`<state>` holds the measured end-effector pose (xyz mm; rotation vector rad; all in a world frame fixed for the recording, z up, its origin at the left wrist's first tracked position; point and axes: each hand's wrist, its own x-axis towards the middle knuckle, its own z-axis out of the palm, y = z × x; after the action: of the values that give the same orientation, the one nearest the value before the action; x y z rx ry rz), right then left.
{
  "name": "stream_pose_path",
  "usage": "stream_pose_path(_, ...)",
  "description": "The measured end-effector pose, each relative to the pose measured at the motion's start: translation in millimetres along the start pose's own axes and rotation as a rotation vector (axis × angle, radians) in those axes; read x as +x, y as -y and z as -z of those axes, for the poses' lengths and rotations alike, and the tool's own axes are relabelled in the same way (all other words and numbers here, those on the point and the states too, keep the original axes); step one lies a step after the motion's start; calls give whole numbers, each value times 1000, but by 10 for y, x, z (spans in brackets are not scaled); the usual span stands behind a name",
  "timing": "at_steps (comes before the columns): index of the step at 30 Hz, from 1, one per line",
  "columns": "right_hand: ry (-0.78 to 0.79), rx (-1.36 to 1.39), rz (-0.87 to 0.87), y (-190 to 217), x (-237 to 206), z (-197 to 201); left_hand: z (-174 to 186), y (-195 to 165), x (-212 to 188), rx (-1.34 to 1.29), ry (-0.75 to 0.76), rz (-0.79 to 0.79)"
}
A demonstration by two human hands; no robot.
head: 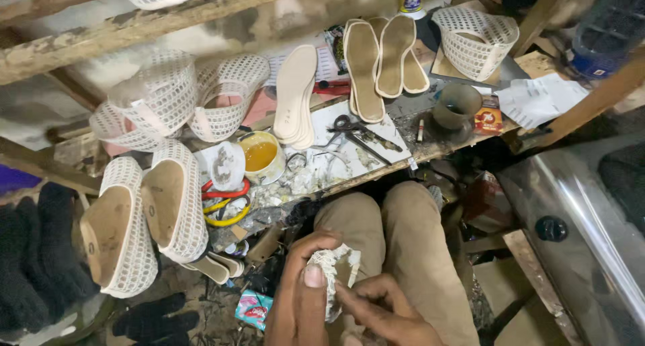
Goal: The person uses pliers to press the white mesh upper onto a slipper sole, then applies adhesive with a brush and presses the edges to bond them. The person repeats this process on a second slipper, working one at a time.
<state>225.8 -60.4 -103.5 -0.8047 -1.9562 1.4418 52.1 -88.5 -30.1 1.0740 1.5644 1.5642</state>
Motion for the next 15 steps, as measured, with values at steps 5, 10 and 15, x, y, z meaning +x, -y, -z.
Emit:
stream_pose_path(5, 198, 276, 258, -32, 50, 96, 129, 62, 7, -22, 21, -64)
stream_pose_path(10, 77, -146, 109, -197, 15, -62, 115, 61, -7, 31, 56, -113)
stream_pose_path(15, 113, 255, 236, -53, -57, 1, 154, 30, 39, 19, 96, -133)
